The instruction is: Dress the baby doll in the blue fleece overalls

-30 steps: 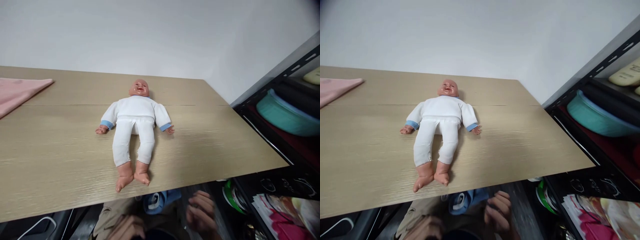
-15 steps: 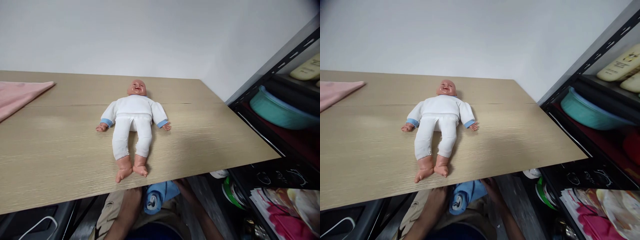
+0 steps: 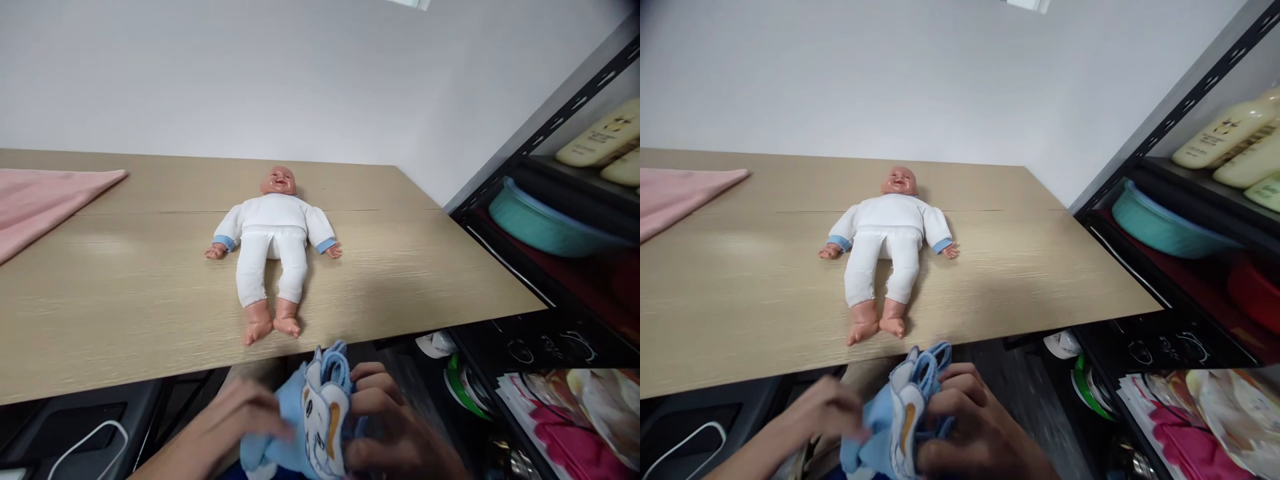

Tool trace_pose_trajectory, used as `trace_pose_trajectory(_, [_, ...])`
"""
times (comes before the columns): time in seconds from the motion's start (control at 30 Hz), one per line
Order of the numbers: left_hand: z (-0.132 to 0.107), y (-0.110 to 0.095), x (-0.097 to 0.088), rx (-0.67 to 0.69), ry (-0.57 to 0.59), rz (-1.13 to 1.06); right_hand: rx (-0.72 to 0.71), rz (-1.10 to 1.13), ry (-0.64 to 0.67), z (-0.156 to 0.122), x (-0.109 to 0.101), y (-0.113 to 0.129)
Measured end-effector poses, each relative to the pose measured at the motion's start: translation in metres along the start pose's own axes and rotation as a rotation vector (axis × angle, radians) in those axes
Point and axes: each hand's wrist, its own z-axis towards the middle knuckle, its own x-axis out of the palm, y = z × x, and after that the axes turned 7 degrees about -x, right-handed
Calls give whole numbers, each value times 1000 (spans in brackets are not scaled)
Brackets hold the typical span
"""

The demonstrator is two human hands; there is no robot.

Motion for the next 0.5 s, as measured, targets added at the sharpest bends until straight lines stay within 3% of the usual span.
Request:
trace_pose_trajectory(0.03, [10,-17,-8,-5,-124,2,-63,-65,-14,8,-6,-1])
trace_pose_trajectory(0.07, [20,-31,-14,-63,-167,17,-108,-122,-36,15,-11,-3])
trace_pose_trajectory(0.13, [41,-47,-22,-31,-154,17,-151,-198,-74,28,-21,-7])
trace_pose_trajectory(0.27, [77,-41,-34,-12,-130,-90,-143,-126,4,50,-41,-18])
trace_pose_trajectory(0.37, [100,-34,-46,57,-32,-143,-150,-21,61,62,-55,-25])
trace_pose_trajectory(0.43, [110,-34,-54,162,32,-154,-122,20,46,68,-62,-29])
trace_pose_trajectory(0.5, [113,-37,-61,193,2,-185,-35,60,8,72,-67,-32])
